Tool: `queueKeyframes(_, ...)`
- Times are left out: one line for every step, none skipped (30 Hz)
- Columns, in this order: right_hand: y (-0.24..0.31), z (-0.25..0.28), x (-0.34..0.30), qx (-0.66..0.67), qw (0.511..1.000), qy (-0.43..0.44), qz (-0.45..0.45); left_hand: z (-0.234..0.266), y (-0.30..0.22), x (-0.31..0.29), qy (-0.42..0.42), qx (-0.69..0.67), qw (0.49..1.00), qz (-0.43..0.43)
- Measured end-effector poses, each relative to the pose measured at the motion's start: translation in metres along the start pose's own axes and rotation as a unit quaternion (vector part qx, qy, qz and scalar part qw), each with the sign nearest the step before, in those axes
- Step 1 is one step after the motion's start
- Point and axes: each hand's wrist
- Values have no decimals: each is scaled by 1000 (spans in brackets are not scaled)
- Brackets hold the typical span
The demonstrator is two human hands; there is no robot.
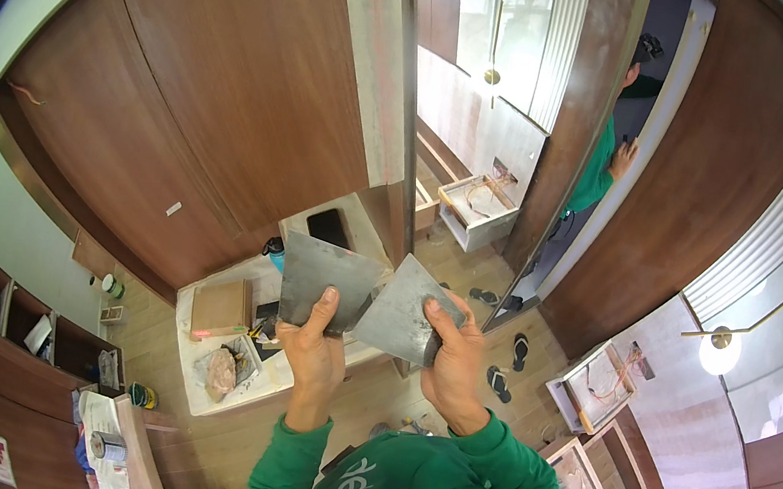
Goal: The person sands the vertical edge of a wooden wardrobe door using two sanding blocks held in both hands. They move the blocks up and down along the edge repeatedly, occasionally pausing to inspect the surface.
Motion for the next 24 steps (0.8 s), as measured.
queueKeyframes(-5, -2, 1, 9, 1000, -7, -1, -1, 3, -2, -5, -14, 1000, 5)
queueKeyframes(-9, -3, 2, 17, 1000, -14, -1, -1, 7, -4, -9, -28, 1000, 10)
queueKeyframes(-13, -4, 3, 15, 1000, -17, -4, -2, 10, -6, -14, -43, 999, 15)
queueKeyframes(-18, -5, 4, 12, 1000, -19, -7, -2, 13, -8, -11, -24, 1000, 8)
queueKeyframes(-20, -5, 5, 10, 1000, -22, -9, -2, 17, -10, -7, -5, 1000, 1)
queueKeyframes(-21, -4, 5, 0, 1000, -26, -9, -1, 19, -11, -3, 13, 1000, -7)
queueKeyframes(-21, -4, 4, -9, 999, -29, -9, 2, 22, -11, -7, 12, 1000, 0)
queueKeyframes(-21, -3, 4, -19, 999, -33, -9, 7, 25, -11, -10, 11, 1000, 6)
queueKeyframes(-21, -3, 4, -13, 999, -33, -6, 10, 27, -11, -14, 10, 1000, 13)
queueKeyframes(-20, -2, 5, -7, 999, -33, -4, 8, 28, -13, -20, 1, 1000, 16)
queueKeyframes(-19, -1, 6, -2, 999, -32, -1, 5, 29, -14, -25, -7, 999, 19)
queueKeyframes(-20, 0, 6, -6, 999, -34, 6, 3, 30, -16, -31, -16, 999, 22)
queueKeyframes(-22, 0, 6, -11, 999, -36, 12, 1, 31, -17, -34, -14, 999, 21)
queueKeyframes(-22, 1, 7, -15, 999, -38, 19, 1, 31, -18, -37, -12, 999, 20)
queueKeyframes(-23, 1, 7, -20, 999, -41, 24, 0, 32, -18, -40, -10, 999, 19)
queueKeyframes(-23, 2, 8, -24, 998, -44, 29, 5, 33, -19, -39, 16, 999, 27)
queueKeyframes(-23, 3, 8, -28, 998, -46, 34, 15, 36, -19, -38, 42, 998, 36)
queueKeyframes(-21, 3, 9, -43, 997, -56, 37, 20, 37, -19, -37, 68, 996, 44)
queueKeyframes(-18, 4, 10, -61, 995, -62, 39, 18, 37, -20, -31, 49, 997, 41)
queueKeyframes(-16, 4, 11, -79, 994, -69, 40, 14, 38, -21, -25, 30, 999, 38)
queueKeyframes(-16, 5, 13, -73, 994, -66, 47, 12, 38, -22, -18, 11, 999, 35)
queueKeyframes(-16, 7, 14, -67, 994, -65, 56, 12, 38, -22, -15, 5, 999, 41)
queueKeyframes(-15, 8, 16, -60, 994, -63, 65, 13, 38, -22, -13, -2, 999, 46)
queueKeyframes(-15, 9, 17, -60, 994, -61, 66, 13, 37, -22, -10, -8, 999, 52)
Point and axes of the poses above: each hand's wrist, its own x-axis towards the middle knuckle, its own z-axis out of the back of the hand, y = z × x, and after that the axes turned 14 degrees about -x, right-handed
